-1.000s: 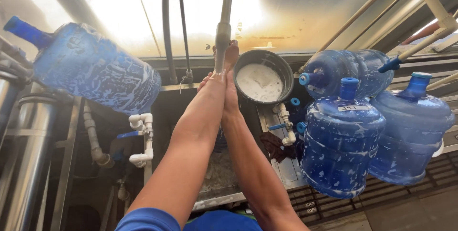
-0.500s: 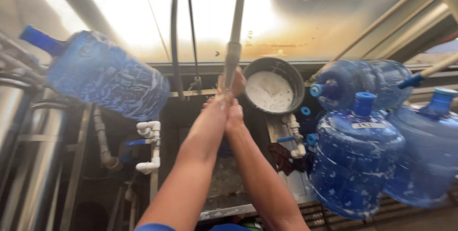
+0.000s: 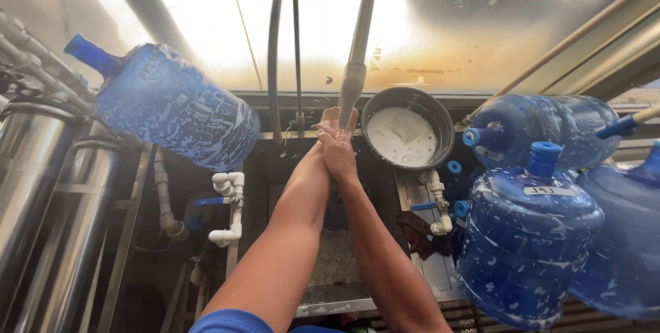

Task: The person is washing large plastic water jugs using soapy water and a sponge at a washing station.

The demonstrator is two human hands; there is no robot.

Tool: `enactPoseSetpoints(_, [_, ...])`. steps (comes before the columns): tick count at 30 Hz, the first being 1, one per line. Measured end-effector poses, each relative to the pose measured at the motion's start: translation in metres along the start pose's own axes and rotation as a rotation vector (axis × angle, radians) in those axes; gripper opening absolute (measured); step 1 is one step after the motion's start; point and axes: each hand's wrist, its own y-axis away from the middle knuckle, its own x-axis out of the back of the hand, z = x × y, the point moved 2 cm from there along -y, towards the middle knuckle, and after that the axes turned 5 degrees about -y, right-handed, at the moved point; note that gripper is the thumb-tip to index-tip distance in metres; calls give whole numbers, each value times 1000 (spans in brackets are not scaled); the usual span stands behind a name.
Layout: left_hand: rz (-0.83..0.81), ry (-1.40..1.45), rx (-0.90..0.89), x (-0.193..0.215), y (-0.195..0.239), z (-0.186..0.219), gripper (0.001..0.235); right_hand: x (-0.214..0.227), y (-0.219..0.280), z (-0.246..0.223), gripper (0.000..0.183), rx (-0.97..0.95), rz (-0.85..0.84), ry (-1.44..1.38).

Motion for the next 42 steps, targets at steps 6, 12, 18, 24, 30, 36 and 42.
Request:
enactPoseSetpoints(6, [-205, -4, -160, 40, 22, -52, 61, 14, 36, -99, 31, 37, -263, 119])
enactPoseSetpoints(12, [-1, -905, -405, 166, 77, -129, 71, 19, 102, -176, 29, 446, -435, 95])
enactPoseSetpoints(18, [11, -913, -405, 173, 92, -130, 73, 18, 84, -148, 28, 557, -432, 138])
enactPoseSetpoints(24, [-619, 40, -120, 148, 60, -96, 29, 21, 5, -40, 35, 220, -363, 22])
enactPoseSetpoints(30, [-262, -244, -444, 225, 86, -157, 46, 15, -4, -69, 46, 30, -280, 121])
enactPoseSetpoints(36, [22, -549, -531, 210, 106, -149, 59, 6, 52, -125, 46, -57, -332, 104])
enactPoseSetpoints(42, [-142, -223, -298, 13, 119, -51, 33, 7, 110, -174, 30, 289, -440, 60])
